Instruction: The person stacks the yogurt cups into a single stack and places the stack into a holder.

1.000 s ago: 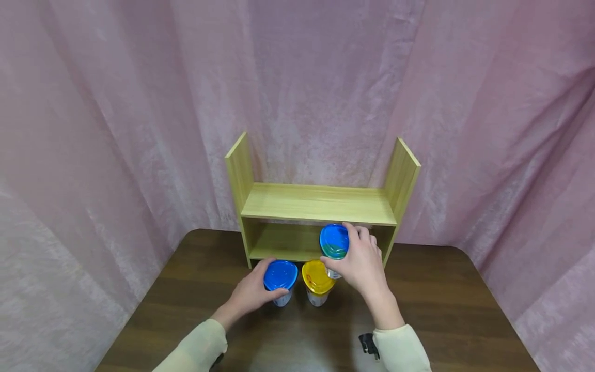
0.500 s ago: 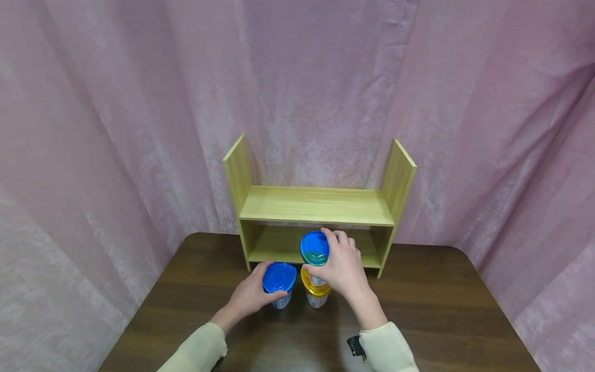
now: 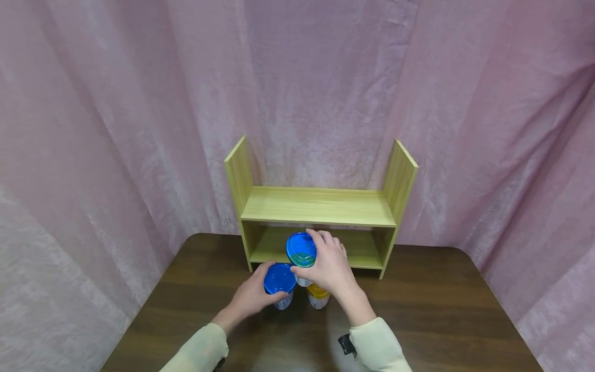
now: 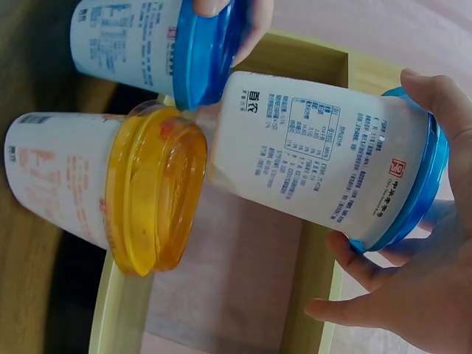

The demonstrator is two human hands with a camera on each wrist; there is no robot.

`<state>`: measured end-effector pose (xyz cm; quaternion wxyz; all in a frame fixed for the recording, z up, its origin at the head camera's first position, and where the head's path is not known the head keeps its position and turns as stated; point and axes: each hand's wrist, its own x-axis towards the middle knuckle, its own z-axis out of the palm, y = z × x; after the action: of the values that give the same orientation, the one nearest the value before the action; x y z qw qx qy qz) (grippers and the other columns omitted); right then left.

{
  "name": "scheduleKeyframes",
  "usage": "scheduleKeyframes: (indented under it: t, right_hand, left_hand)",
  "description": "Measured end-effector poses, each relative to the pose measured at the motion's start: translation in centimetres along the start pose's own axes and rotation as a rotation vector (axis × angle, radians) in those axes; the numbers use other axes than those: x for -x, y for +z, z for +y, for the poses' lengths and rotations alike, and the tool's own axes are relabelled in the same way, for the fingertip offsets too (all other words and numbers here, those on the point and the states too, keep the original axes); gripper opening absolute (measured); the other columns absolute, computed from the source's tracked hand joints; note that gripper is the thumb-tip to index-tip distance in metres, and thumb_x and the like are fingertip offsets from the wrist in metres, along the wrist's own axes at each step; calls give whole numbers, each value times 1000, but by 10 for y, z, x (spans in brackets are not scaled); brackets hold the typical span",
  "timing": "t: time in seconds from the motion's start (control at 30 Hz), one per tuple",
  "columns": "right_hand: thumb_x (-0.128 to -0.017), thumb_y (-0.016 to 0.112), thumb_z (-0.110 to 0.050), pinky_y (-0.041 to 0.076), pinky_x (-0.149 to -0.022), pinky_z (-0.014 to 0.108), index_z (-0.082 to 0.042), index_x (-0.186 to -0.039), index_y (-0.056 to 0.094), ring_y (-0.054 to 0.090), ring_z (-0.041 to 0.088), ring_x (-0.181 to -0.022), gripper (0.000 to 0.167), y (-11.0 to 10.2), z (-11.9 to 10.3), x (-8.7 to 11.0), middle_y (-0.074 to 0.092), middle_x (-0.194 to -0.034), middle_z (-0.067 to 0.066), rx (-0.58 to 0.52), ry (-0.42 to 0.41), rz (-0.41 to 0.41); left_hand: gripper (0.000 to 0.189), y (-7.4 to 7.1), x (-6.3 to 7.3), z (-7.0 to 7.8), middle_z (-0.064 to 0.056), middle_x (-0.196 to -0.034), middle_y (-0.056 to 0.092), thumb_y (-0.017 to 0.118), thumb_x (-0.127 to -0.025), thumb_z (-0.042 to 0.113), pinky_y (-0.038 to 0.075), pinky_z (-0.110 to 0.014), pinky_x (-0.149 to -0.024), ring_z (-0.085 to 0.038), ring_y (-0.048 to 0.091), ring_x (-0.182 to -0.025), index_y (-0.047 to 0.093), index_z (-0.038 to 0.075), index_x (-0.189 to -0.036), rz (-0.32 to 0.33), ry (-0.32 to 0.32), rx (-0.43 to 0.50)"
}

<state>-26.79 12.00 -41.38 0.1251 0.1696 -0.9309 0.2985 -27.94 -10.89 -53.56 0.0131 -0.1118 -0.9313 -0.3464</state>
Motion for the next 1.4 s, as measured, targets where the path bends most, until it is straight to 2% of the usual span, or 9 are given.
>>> scheduleKeyframes:
  t: [0.33,0.7,1.0,1.23,1.4]
  right_hand:
    - [-76,88,-44,52,-94,58,-15,-151,45,46,37,-127,91,6,-10,-8,49,-145,14,-69,-24,-52]
    - [-76,87,-42,53,-92,57,-17,-151,45,46,36,-126,90,13,-15,-19,48,-145,13,-128,-26,-100]
    - [-76,88,-40,52,-94,58,-15,-150,46,47,37,-126,89,21,-16,-19,48,-144,14,-140,-44,-113]
    - [-77,88,-39,51,-96,57,-16,-151,45,46,36,-128,89,25,-21,-19,45,-147,13,-162,-76,-138]
    - [-76,89,-37,49,-99,57,-15,-152,44,47,36,-130,91,27,-21,-18,44,-149,12,-187,-80,-148]
  left_hand:
    - [96,1,3,-4,-11,-147,48,79,-78,62,55,-60,-88,-37,60,-118,36,19,-152,-9,-11,12]
    - [96,-2,-3,-3,-7,-145,49,79,-79,61,52,-59,-94,-34,57,-123,33,22,-153,-10,-6,51]
    - [97,0,-2,-5,-6,-145,50,76,-77,68,51,-58,-97,-32,58,-124,33,24,-152,-19,-7,48]
    - [100,-1,-4,-5,-9,-147,49,78,-78,64,50,-60,-97,-35,57,-125,29,22,-155,4,33,61]
    - [102,-1,-2,-4,-10,-148,47,78,-78,64,49,-60,-98,-36,56,-127,27,22,-156,-10,31,70]
